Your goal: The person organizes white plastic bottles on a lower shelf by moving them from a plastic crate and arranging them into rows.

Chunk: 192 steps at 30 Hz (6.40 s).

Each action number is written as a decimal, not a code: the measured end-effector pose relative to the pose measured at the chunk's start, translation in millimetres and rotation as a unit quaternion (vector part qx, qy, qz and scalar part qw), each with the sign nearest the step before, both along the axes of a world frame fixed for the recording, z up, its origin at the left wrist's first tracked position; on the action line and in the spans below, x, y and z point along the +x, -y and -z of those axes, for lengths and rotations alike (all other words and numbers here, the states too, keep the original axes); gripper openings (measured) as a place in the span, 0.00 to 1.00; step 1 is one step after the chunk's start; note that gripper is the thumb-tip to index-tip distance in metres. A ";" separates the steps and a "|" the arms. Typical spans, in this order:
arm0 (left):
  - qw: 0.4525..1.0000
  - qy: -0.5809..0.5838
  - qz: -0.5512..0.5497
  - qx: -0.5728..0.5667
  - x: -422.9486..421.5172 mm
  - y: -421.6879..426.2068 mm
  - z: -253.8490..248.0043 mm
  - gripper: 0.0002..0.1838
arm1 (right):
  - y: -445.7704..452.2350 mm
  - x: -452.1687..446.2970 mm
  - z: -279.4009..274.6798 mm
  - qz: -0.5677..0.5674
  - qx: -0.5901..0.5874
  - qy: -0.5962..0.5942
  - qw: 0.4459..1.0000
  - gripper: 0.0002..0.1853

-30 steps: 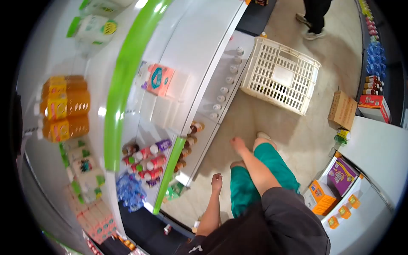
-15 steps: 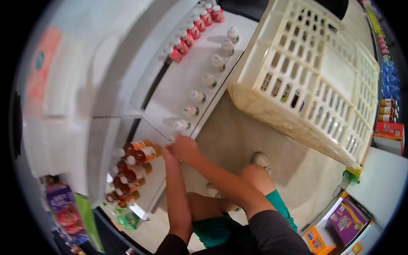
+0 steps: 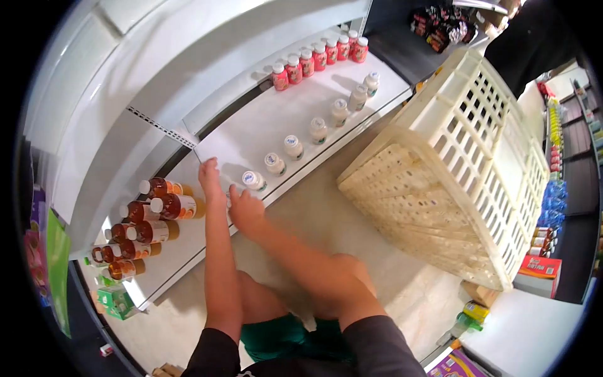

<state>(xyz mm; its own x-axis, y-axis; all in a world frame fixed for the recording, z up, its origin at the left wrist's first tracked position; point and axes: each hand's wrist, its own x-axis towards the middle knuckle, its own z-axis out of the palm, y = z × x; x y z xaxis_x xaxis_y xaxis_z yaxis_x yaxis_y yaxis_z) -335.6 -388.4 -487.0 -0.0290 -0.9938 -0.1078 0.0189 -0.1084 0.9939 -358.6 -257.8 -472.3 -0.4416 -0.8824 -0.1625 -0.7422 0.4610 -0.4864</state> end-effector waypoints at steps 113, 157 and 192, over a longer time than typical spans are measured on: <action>0.688 0.015 0.470 -0.553 -134.5 -233.0 -263.8 0.32 | -228.9 -209.6 -314.8 0.294 -0.453 0.009 0.842 0.24; 0.695 0.462 0.540 -0.111 -24.6 10.1 10.4 0.51 | -158.4 -152.6 -351.9 0.064 -0.534 0.191 0.821 0.13; 0.726 -0.287 0.391 -0.487 -74.7 -207.5 -304.9 0.36 | -241.7 -139.7 -353.0 -0.091 -0.465 -0.043 0.880 0.32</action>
<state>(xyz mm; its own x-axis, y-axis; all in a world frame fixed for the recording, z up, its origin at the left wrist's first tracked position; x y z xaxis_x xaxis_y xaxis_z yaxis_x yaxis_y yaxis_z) -410.2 -180.9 -182.0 -0.3883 -0.2452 0.8883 0.7713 0.4411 0.4588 -498.4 -16.1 -119.4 -0.2541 -0.6739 0.6937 -0.8156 -0.2362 -0.5282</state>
